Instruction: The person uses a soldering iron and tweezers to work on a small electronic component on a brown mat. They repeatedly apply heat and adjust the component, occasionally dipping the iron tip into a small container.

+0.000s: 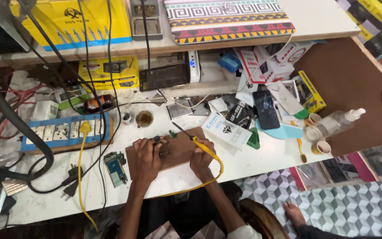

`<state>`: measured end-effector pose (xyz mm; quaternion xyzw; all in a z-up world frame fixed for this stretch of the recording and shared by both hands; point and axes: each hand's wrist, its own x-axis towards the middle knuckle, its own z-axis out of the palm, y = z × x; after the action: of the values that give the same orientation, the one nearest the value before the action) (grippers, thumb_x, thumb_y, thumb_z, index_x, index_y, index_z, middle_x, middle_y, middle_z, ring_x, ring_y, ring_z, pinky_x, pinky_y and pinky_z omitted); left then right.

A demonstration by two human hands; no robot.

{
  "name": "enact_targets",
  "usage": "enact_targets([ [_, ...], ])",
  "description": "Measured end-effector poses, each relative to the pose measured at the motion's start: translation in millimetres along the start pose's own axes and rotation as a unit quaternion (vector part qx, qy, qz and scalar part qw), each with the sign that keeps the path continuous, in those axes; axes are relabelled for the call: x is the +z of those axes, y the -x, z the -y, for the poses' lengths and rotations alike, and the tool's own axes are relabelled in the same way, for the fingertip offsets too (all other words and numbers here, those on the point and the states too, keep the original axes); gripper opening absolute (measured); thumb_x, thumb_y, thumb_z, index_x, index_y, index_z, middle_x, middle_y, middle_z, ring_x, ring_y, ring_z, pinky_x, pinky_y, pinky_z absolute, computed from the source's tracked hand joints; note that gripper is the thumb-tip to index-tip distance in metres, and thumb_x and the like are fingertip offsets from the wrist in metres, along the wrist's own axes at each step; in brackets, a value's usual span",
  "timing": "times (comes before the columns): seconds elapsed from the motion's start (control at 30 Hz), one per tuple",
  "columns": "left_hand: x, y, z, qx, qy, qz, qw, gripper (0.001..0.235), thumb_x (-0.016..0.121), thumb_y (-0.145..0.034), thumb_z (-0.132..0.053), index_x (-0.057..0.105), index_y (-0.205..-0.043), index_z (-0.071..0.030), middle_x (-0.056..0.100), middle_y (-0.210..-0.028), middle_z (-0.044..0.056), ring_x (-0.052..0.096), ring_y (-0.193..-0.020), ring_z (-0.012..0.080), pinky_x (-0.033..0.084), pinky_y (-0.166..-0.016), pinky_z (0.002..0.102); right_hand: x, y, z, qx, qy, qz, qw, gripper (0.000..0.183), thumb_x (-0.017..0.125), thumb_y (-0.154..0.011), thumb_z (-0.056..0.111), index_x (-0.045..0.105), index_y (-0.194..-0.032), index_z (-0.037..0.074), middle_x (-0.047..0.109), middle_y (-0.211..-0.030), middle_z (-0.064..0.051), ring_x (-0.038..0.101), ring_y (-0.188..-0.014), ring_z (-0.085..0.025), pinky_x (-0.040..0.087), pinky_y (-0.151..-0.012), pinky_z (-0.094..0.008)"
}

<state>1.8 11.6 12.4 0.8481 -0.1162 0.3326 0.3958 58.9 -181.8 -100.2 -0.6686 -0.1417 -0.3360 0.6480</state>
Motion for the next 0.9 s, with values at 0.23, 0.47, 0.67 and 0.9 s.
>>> enact_targets([
  [0.23,7,14,5,0.043,-0.073,0.009,0.996,0.013,0.062,-0.098,-0.009,0.068,-0.105,0.000,0.073,-0.096,0.012,0.063,-0.101,0.0302,0.037,-0.102,0.047,6,6,-3,-0.052,-0.019,-0.025,0.998,0.019,0.054,-0.106,0.017,0.054,-0.114,0.000,0.060,-0.091,-0.006,0.056,-0.077,-0.012,0.047,-0.071,-0.026],
  [0.47,17,22,-3,-0.007,0.024,-0.024,0.999,0.013,0.058,-0.097,-0.002,0.069,-0.105,-0.002,0.077,-0.107,0.007,0.064,-0.100,0.0260,0.037,-0.101,0.045,12,1,-4,-0.057,-0.027,-0.022,0.998,0.029,0.057,-0.109,0.029,0.052,-0.114,0.001,0.060,-0.090,-0.007,0.053,-0.070,-0.010,0.046,-0.067,-0.025],
  [0.67,32,32,7,-0.027,-0.024,-0.054,0.998,0.008,0.061,-0.098,-0.006,0.067,-0.102,-0.004,0.073,-0.104,0.009,0.062,-0.100,0.0297,0.036,-0.098,0.045,8,-1,1,-0.063,-0.014,-0.025,0.998,0.037,0.054,-0.108,0.037,0.052,-0.117,0.000,0.055,-0.083,-0.004,0.050,-0.068,-0.009,0.043,-0.064,-0.025],
  [0.9,27,39,9,-0.023,-0.038,-0.098,0.994,0.012,0.058,-0.099,-0.007,0.067,-0.105,-0.003,0.078,-0.104,0.007,0.063,-0.099,0.0291,0.035,-0.095,0.047,4,4,-1,-0.057,-0.019,-0.032,0.998,0.031,0.056,-0.113,0.032,0.053,-0.114,0.001,0.054,-0.078,-0.002,0.051,-0.065,-0.008,0.044,-0.061,-0.025],
])
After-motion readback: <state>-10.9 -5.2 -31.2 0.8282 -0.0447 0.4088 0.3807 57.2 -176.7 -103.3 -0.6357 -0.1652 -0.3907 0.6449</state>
